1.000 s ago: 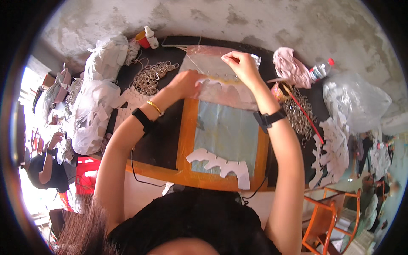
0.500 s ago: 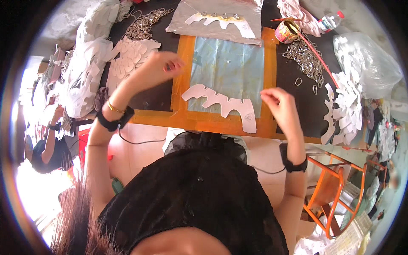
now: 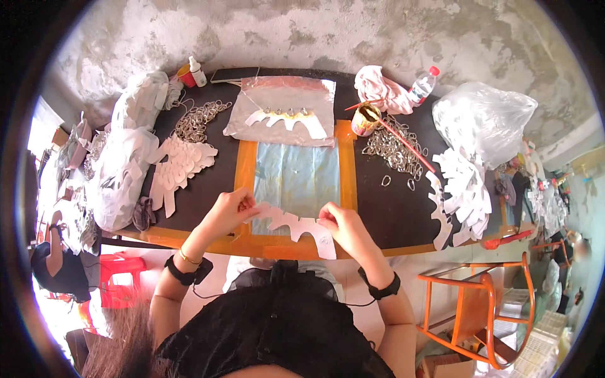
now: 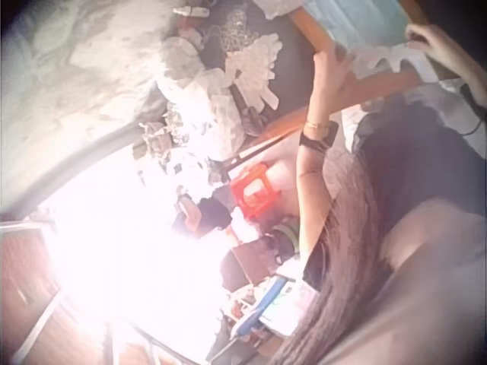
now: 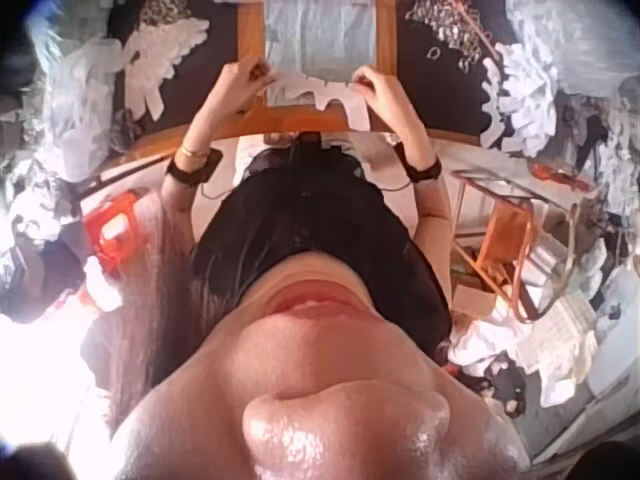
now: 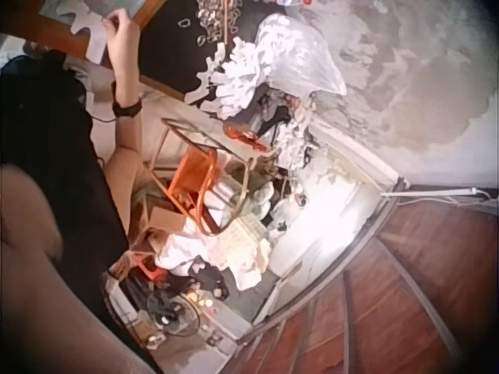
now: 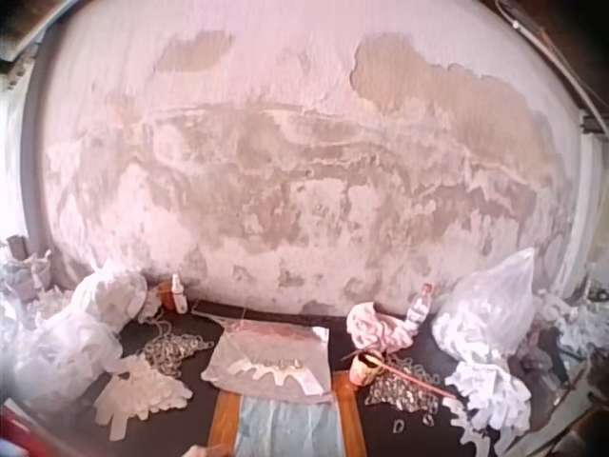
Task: Applying glue to shoe components using a brush and preparing them for assembly.
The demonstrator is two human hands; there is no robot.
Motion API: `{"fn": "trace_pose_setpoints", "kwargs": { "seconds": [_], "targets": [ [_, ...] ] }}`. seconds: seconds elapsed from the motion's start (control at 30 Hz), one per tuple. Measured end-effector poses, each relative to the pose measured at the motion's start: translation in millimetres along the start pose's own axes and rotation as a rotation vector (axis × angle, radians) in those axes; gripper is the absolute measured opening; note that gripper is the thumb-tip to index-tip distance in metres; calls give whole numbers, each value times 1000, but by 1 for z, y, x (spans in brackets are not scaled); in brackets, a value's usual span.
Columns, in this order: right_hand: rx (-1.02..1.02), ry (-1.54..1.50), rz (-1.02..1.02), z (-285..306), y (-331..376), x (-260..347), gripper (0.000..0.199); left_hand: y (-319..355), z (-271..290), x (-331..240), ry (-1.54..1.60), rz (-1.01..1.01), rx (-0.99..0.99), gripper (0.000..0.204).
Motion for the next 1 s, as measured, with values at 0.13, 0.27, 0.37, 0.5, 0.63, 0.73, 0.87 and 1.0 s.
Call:
{"fn": "trace_pose_setpoints", "kwargs": {
  "seconds": [0.13, 0.27, 0.37, 0.5, 0.63, 0.73, 0.87, 1.0],
  "targets": [
    [-78, -158, -9, 40, -23, 30, 15, 9, 37, -53, 116, -47, -138, 23],
    [-441, 5, 238, 84, -25, 82, 18, 36, 65, -114, 379, -161, -249, 19],
    [-580, 47, 279, 100, -10, 101, 20, 49, 79, -144, 274, -271, -250, 17],
    [-655, -143, 384, 109, 6, 115, 21, 58, 87, -153, 271, -454, -291, 11],
    [-624, -75, 479, 95, -14, 112, 17, 43, 84, -130, 247, -394, -312, 11],
    [-396, 21, 125, 53, -45, 57, 21, 5, 59, -71, 54, -120, -221, 21],
    [-447, 58, -40, 30, -38, -27, 21, -6, 48, -25, -165, -188, -202, 40],
    [-417, -282, -263, 68, -14, -83, 24, -19, 68, -54, -178, -111, -153, 41]
  ]
}}
Point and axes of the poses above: each hand's wrist, its own y-axis away from the middle knuckle, its own z-axis out of the back of the hand, x = y × z, the point moved 5 cm from there along -y, towards the middle knuckle, and after that the axes turned 9 degrees about y, right-handed, at the moved point
